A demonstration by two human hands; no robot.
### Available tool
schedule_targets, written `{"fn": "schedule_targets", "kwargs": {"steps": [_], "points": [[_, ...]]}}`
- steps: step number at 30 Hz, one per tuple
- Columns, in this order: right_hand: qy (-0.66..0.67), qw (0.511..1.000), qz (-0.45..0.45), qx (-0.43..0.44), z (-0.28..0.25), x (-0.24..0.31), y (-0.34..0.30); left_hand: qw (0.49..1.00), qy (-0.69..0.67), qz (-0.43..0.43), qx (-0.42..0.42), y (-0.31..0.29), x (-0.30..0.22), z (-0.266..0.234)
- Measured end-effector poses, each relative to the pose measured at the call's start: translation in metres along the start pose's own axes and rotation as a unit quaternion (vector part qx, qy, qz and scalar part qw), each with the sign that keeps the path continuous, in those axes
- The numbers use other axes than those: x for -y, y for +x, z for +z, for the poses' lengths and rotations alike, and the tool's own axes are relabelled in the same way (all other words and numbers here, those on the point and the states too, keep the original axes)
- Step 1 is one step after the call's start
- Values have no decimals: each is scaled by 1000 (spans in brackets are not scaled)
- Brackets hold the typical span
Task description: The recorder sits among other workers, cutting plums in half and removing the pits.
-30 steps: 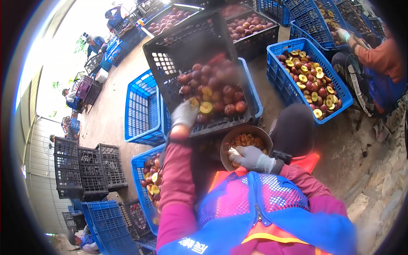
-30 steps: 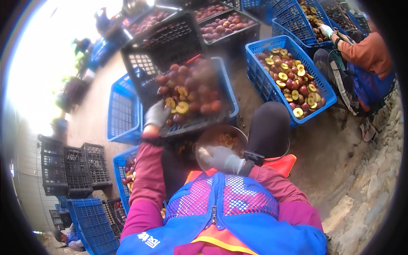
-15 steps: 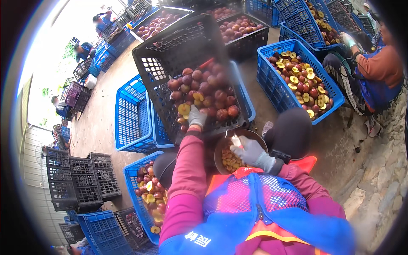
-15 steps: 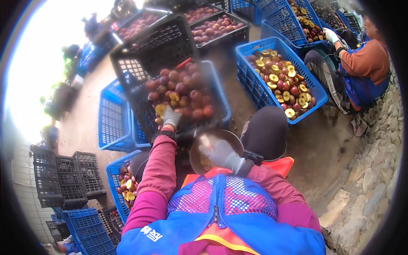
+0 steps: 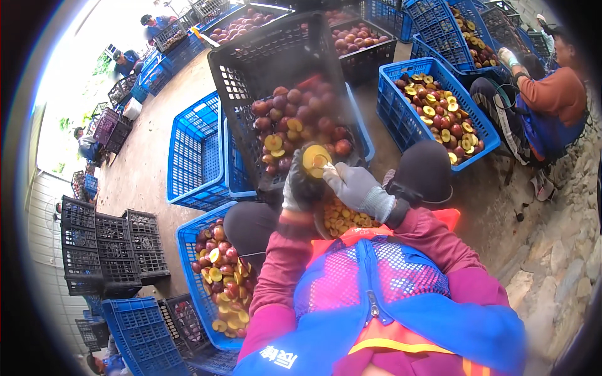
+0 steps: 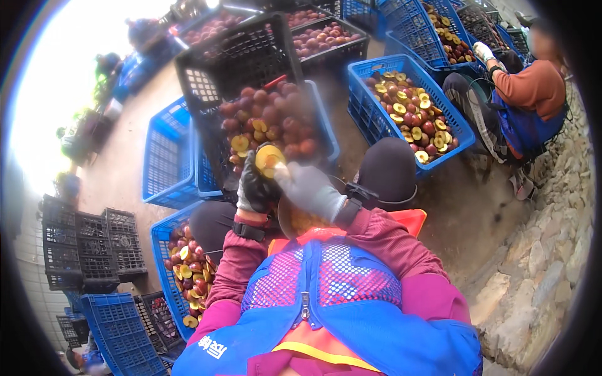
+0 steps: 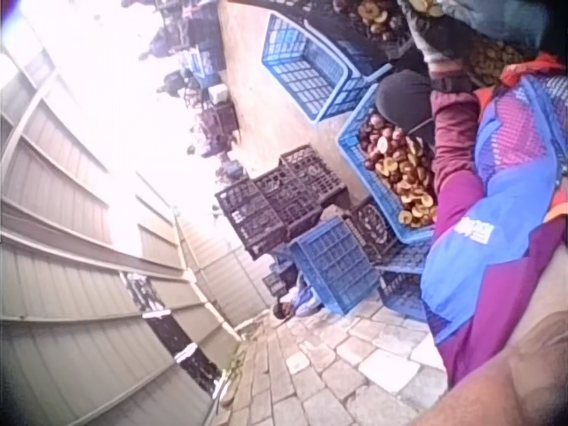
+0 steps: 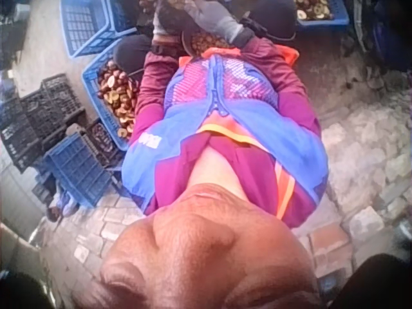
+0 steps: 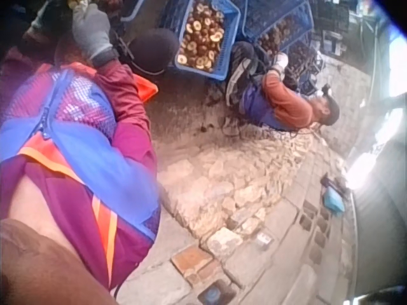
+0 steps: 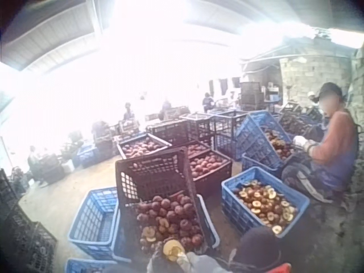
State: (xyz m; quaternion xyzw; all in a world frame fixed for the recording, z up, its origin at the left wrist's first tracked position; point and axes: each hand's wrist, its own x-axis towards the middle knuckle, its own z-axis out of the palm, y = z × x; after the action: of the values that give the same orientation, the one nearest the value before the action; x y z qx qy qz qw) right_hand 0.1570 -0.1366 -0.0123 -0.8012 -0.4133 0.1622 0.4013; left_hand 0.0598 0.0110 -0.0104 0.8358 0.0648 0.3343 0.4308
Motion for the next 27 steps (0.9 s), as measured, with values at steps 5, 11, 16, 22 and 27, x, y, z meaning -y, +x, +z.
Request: {"fn": "schedule_targets", "kwargs": {"steps": [5,11,16,22,27], "points": [[-13,1000,3,-13,1,3,-18,978,-173,-113,-1,-8,-27,0],[-49,999,17,-5,3,7,-28,996,-67,-64,-14,-15,-15,10],[-68,997,11,31,19,-5,-35,917,-346,-195,-46,-37,47,39],[112,986,-1,125,29,-36,-34,736,-594,-323,-20,-30,57,41],[408,792,246,383,27,-16,-29,644,-688,-332,36,-14,94,44]]}}
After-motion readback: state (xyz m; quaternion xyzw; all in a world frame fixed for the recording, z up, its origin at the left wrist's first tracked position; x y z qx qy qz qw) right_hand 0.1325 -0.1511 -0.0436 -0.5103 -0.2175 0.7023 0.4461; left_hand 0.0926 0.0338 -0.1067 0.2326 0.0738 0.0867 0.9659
